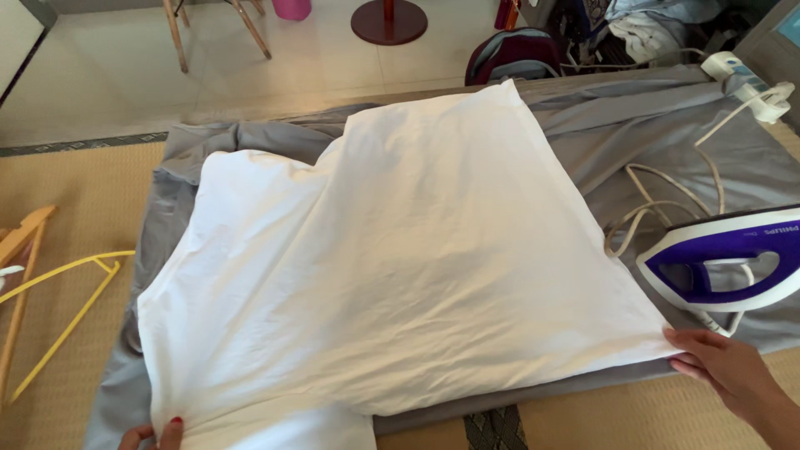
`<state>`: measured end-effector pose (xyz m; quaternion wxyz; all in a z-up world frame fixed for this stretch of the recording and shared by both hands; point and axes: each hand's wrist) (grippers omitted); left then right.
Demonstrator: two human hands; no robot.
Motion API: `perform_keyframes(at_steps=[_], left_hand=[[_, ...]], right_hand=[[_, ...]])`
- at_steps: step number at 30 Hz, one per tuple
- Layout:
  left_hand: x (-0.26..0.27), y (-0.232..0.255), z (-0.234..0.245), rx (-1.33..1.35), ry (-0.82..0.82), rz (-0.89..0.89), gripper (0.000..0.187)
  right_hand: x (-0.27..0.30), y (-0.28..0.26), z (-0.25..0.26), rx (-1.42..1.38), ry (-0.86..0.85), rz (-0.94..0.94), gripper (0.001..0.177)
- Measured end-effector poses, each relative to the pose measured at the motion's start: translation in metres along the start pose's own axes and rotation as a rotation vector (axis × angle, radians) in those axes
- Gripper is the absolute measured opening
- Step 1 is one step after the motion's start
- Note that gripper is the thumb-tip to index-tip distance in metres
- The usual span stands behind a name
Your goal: The person irons a white t-shirt on a grey ironing board. They unfold the shirt, smooth it out, and use a purple and white iron to press the sleeves and the main body of the garment.
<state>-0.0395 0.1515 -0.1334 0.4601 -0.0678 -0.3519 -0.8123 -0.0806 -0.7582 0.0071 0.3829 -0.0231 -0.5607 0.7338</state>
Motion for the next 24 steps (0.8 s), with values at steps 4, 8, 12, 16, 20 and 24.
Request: perform_keyframes(at_steps=[4,8,12,16,20,24], left_hand=[[0.006,-0.015,0.003,0.144,0.09,-0.162,0.043],[-0.012,-0.005,0.024,0.079,0.373,-0.395,0.047],[-0.003,0.041,0.058,-0.178,0.454,-0.398,0.036],[0.045,0.107,0.072,-0.137,0.265,-0.334,0.032],[0.072,0.144,0.069,-0.057,0.238,-0.427,0.029],[0.066,0.157,0.062,-0.06,0.216,-0.525,0.028]], right_hand=[[0.002,-0.006,-0.001,0.072,0.168,0.039,0.051],[0.017,-0.037,-0.002,0.262,0.466,0.546,0.079],[0.014,-0.076,0.001,0.235,0.356,0.914,0.048],[0.006,-0.1,0.01,0.33,0.241,0.729,0.043],[-0.013,-0.119,0.023,0.447,0.279,0.725,0.055],[-0.026,-0.183,0.017,0.302,-0.04,0.84,0.05]])
Point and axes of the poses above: each hand's wrist, its own x-axis away from the middle knuckle, its own z-axis out of the back of the hand, y = z × x, and after that the axes turned 13 degrees about z, right-handed
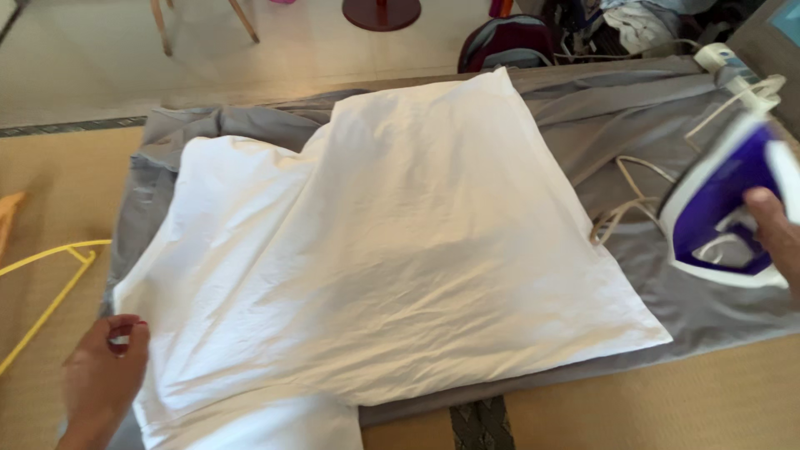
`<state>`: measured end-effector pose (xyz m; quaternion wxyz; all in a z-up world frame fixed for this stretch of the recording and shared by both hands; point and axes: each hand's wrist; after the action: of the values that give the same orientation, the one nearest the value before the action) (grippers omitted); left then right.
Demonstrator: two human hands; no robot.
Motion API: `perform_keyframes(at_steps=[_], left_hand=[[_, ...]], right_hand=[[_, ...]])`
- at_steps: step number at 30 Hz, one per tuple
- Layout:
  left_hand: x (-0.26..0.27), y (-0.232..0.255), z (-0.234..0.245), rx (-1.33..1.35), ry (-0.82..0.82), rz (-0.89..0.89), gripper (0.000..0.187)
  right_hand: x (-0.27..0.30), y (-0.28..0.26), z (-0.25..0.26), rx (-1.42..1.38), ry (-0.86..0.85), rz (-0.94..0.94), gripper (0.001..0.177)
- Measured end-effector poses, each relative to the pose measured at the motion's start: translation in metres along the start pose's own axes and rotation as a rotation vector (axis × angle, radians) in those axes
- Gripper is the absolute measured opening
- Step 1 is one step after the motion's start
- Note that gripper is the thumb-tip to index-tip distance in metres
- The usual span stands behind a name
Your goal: The person irons a white t-shirt on a grey ironing board. They unfold the shirt, smooth it out, and use a purple and white iron to press the sleeves and the main body of the garment.
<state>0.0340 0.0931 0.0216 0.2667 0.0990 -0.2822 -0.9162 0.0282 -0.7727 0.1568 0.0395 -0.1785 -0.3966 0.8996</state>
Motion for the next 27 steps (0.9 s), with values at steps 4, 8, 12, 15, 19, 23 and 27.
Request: perform_keyframes(at_steps=[4,8,12,15,19,23,27], left_hand=[[-0.001,-0.024,-0.012,-0.007,0.105,-0.063,0.03],[0.02,-0.057,-0.035,0.084,0.269,-0.011,0.042],[0.039,-0.091,-0.05,-0.013,0.36,0.047,0.055],[0.039,-0.107,-0.054,0.015,0.251,0.273,0.068],[0.034,-0.119,-0.061,-0.065,0.115,0.438,0.064],[0.031,-0.128,-0.057,-0.214,0.099,0.375,0.054],[0.064,-0.063,-0.041,0.051,0.386,0.177,0.048]], right_hand=[[-0.007,-0.108,-0.021,0.561,-0.332,0.102,0.056],[0.023,-0.183,-0.112,0.96,-1.026,0.32,0.079],[0.056,-0.192,-0.157,0.944,-1.207,0.566,0.08],[0.061,-0.178,-0.164,0.926,-1.202,0.594,0.08],[0.059,-0.154,-0.152,1.026,-1.375,0.433,0.083],[0.052,-0.126,-0.119,1.094,-1.29,0.352,0.083],[0.047,-0.102,-0.089,1.208,-1.324,0.168,0.085]])
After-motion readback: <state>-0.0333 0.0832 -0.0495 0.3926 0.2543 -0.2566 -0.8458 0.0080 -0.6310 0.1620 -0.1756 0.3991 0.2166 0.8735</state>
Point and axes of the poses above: each hand's wrist, its own x-axis away from the middle knuckle, its own z-axis out of the back of the hand, y = z × x, and after that the axes turned 13 degrees about z, right-handed
